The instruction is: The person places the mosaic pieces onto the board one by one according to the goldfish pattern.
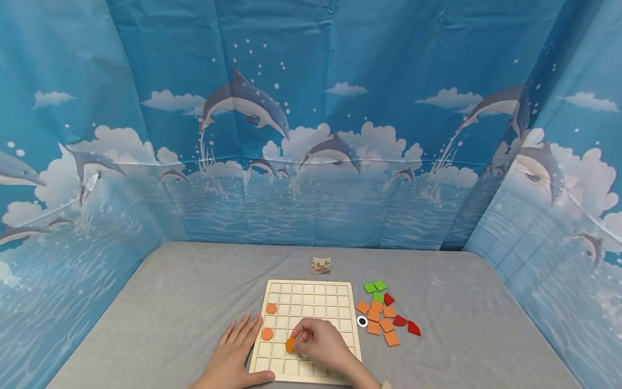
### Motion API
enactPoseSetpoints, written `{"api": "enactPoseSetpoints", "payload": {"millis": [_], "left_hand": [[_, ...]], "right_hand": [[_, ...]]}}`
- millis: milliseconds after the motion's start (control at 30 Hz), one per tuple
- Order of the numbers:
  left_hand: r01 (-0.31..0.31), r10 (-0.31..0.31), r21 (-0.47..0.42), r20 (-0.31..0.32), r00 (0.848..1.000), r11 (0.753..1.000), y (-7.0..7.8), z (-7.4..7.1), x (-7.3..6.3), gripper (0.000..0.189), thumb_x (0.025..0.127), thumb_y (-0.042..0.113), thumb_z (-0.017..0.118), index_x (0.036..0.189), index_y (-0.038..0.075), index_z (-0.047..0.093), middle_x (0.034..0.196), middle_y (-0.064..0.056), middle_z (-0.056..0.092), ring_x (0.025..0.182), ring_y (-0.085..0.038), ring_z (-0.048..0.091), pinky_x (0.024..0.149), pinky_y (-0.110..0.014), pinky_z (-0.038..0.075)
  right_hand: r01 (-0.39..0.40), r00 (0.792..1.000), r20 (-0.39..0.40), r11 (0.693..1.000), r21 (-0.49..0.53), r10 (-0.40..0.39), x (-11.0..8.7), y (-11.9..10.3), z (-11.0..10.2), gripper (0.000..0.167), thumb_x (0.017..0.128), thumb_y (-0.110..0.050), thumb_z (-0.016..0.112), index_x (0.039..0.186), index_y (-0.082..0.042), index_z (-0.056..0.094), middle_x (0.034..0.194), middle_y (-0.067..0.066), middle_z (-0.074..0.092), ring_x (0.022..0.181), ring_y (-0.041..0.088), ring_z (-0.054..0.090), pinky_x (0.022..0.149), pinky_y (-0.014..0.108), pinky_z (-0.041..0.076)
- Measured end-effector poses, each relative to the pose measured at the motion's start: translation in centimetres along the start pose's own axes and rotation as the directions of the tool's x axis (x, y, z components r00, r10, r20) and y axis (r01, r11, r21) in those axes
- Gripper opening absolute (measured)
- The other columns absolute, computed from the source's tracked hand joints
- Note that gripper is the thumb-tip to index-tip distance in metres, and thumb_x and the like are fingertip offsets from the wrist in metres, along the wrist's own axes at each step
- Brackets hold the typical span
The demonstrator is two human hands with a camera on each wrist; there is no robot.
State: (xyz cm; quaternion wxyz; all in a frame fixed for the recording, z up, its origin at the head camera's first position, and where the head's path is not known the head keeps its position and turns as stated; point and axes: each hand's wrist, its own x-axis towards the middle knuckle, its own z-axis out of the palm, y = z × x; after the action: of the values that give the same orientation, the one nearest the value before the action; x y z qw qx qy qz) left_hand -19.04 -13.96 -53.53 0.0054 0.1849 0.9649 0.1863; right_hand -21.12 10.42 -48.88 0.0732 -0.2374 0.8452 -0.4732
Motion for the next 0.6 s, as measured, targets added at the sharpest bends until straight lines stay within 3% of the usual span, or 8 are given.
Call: {"api": "enactPoseSetpoints", "payload": {"millis": [600], "left_hand": [[-0.028, 0.028, -0.007, -0.023, 0.999, 1.0, 0.2, -0.1, -0.2, 0.114, 0.07, 0.085, 0.047, 0.152, 0.008, 0.024, 0.153, -0.008, 0.026, 0.142, -0.029, 0.014, 0.111, -0.052, 0.008]], "right_hand": [[0.005, 1.0, 0.014, 0.995, -0.097, -0.004, 1.2, -0.7, 1.3, 0.013, 0.075, -0.011, 0.078, 0.077, -0.018, 0.067, 0.065, -0.012, 0.056, 0.051, 0.003, 0.046, 0.047, 0.02, 0.038]]}}
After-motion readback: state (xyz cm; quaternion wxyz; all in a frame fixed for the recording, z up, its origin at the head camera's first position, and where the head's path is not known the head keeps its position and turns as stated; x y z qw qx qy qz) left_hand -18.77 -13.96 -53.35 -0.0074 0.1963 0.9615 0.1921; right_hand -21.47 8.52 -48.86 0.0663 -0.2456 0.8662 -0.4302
